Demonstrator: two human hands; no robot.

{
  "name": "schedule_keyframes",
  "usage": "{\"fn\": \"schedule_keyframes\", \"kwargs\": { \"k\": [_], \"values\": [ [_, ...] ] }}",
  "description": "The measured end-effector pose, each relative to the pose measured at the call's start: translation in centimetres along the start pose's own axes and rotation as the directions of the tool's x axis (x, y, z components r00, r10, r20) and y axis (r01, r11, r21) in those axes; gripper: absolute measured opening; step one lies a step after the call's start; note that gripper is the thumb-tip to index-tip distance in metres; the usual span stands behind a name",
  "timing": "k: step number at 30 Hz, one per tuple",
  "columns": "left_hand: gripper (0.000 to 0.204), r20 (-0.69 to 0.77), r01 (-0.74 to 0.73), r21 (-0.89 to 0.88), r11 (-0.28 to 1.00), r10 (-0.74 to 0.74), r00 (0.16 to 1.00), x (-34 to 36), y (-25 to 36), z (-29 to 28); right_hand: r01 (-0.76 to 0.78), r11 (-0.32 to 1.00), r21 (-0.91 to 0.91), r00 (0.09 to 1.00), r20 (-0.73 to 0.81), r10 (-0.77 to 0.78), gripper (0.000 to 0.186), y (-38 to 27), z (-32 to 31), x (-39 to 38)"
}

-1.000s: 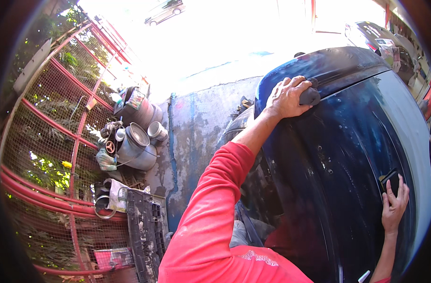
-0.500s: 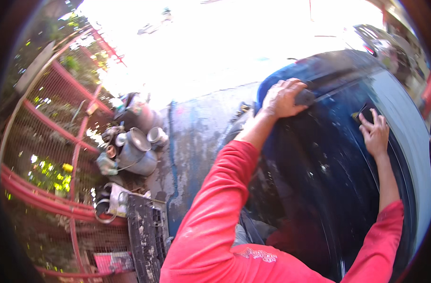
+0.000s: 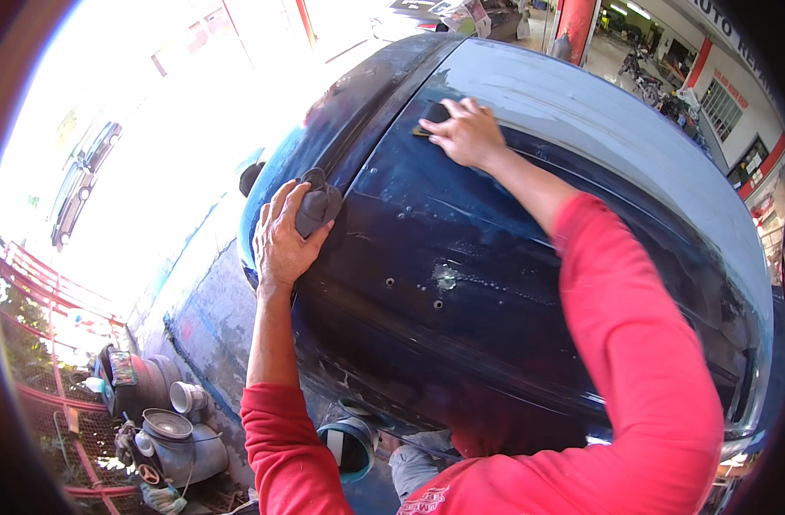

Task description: The person sands the surface of a car hood using a sanding block and occasionally dips it into a bucket of water. The person works on the hood's surface, moving the sanding block across different areas while another person is visible in the background.

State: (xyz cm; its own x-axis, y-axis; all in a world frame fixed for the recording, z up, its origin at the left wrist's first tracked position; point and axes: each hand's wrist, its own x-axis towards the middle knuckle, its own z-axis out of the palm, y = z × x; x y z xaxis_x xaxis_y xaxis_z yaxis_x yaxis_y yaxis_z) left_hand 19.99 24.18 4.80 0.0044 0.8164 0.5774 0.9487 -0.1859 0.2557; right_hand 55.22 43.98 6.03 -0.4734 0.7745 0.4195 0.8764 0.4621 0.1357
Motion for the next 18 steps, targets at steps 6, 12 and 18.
{"fn": "schedule_keyframes", "kwargs": {
  "k": [6, 12, 18],
  "values": [
    [0.073, -0.016, -0.012, 0.009, 1.000, 0.012, 1.000, 0.0, 0.7, -0.2, 0.217, 0.958, 0.187, 0.976, -0.012, -0.218, 0.044, 1.1, -5.5, -7.7],
    [0.073, -0.010, 0.010, 0.031, 0.999, -0.010, 1.000, 0.0, 1.1, 0.1, 0.199, 0.957, 0.213, 0.980, -0.024, -0.199, 0.042, 5.4, -11.5, -21.7],
    [0.073, -0.003, -0.013, 0.013, 1.000, 0.013, 1.000, 0.4, -0.1, 0.9, 0.257, 0.931, 0.257, 0.963, 0.013, -0.270, 0.040, -3.6, -1.8, -3.7]
  ]
}}
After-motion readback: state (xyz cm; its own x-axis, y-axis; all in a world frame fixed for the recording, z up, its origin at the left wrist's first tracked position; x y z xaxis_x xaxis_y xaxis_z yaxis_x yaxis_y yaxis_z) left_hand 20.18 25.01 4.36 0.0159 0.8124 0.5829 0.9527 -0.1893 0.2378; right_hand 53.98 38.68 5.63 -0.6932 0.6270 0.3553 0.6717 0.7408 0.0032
